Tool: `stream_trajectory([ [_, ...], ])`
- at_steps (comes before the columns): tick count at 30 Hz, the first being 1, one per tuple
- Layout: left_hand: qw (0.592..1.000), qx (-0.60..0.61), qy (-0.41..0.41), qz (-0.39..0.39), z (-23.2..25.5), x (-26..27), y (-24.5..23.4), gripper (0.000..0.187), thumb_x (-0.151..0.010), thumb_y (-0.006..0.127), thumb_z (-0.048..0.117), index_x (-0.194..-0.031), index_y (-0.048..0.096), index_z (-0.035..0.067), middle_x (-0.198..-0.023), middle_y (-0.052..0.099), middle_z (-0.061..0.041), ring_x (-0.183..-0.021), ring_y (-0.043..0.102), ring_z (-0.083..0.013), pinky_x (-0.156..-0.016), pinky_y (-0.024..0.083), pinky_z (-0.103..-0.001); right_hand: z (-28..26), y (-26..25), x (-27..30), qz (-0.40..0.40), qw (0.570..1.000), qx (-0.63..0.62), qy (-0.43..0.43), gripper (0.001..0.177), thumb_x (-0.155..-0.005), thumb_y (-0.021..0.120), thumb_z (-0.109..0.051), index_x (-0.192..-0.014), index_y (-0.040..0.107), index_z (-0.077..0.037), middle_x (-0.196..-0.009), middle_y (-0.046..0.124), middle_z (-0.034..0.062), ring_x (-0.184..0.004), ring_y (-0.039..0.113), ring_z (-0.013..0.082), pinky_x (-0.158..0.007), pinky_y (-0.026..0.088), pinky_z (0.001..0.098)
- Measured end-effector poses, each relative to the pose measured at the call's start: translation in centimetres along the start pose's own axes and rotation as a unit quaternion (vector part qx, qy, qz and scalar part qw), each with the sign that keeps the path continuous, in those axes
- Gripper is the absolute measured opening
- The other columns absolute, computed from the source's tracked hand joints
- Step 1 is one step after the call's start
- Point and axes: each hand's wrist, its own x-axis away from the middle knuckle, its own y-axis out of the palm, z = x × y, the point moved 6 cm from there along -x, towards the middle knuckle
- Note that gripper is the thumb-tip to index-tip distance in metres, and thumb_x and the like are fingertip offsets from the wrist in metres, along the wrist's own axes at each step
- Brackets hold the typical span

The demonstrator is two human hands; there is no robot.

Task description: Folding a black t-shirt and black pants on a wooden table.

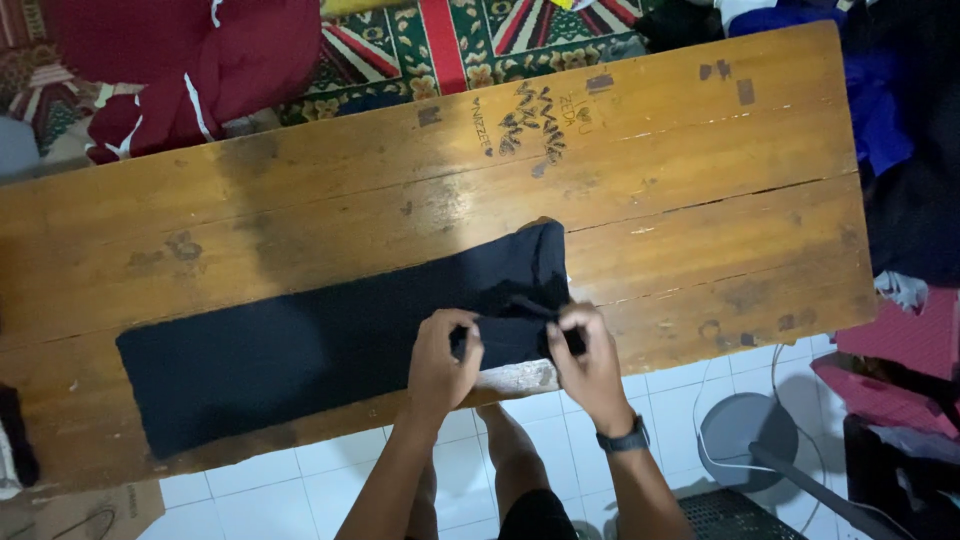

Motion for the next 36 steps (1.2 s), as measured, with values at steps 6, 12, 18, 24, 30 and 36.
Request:
stream_trajectory([
  [6,0.977,0.114,-0.170,0.059,-1.4,-1.4,-0.7,0.014,-0.102,0.057,0.013,-0.112,0.054,0.004,-0.101,0.064,-0.013,-0.087,0.065,-0.0223,-0.080,0.055,-0.035,-1.7,3.2,-7.0,-0.036,0.983,-0.179,0.005,0.039,-0.093,0.069,0.002,-0.123,0.045,-0.004,-0.107,0.051,0.0021,-0.088,0.054,0.0078,-0.075,0.050,0.0243],
  [12,0.991,0.005,-0.053,0.120,-0.3,-1.8,-1.7,0.004,-0.100,0.060,0.007,-0.101,0.057,0.004,-0.100,0.057,-0.012,-0.088,0.062,-0.0228,-0.080,0.052,-0.035,-0.9,3.5,-7.3,-0.010,0.999,0.003,-0.046,0.020,-0.091,0.064,0.015,-0.098,0.060,-0.004,-0.103,0.059,0.0071,-0.084,0.062,0.0134,-0.070,0.050,0.0259],
  [18,0.976,-0.198,0.004,0.089,-0.2,-1.5,-0.8,0.015,-0.099,0.066,0.015,-0.113,0.067,0.010,-0.131,0.056,-0.013,-0.116,0.059,-0.0276,-0.098,0.046,-0.046,-2.8,4.5,-4.8,0.030,0.976,0.183,-0.117,0.025,-0.085,0.068,0.008,-0.106,0.071,-0.005,-0.109,0.060,0.0147,-0.094,0.063,0.0283,-0.079,0.054,0.0388],
  [24,0.929,-0.359,0.087,0.003,-0.9,-1.5,1.2,0.049,-0.097,0.059,0.028,-0.140,0.061,0.005,-0.160,0.043,-0.011,-0.151,0.034,-0.0308,-0.119,0.016,-0.068,-1.4,9.3,-4.0,-0.083,0.936,0.274,-0.206,0.037,-0.106,0.053,-0.016,-0.138,0.065,-0.004,-0.156,0.052,0.0118,-0.152,0.045,0.0304,-0.129,0.033,0.0526],
  [30,0.930,-0.358,0.084,0.007,-1.6,-2.4,1.6,0.055,-0.098,0.056,0.032,-0.146,0.055,0.005,-0.160,0.043,-0.012,-0.152,0.032,-0.0307,-0.119,0.012,-0.071,2.0,4.2,-9.0,-0.024,0.814,0.559,-0.158,0.069,-0.102,0.026,-0.052,-0.150,0.054,-0.010,-0.161,0.042,0.0130,-0.151,0.029,0.0293,-0.121,0.016,0.0560],
  [36,0.929,-0.362,0.078,0.006,-1.5,-2.4,1.6,0.056,-0.097,0.057,0.032,-0.146,0.056,0.005,-0.160,0.043,-0.012,-0.153,0.032,-0.0308,-0.121,0.014,-0.068,1.2,-2.2,-12.2,-0.021,0.992,0.078,-0.094,0.040,-0.109,0.049,-0.025,-0.148,0.056,-0.017,-0.153,0.057,0.0052,-0.143,0.051,0.0254,-0.123,0.037,0.0424],
])
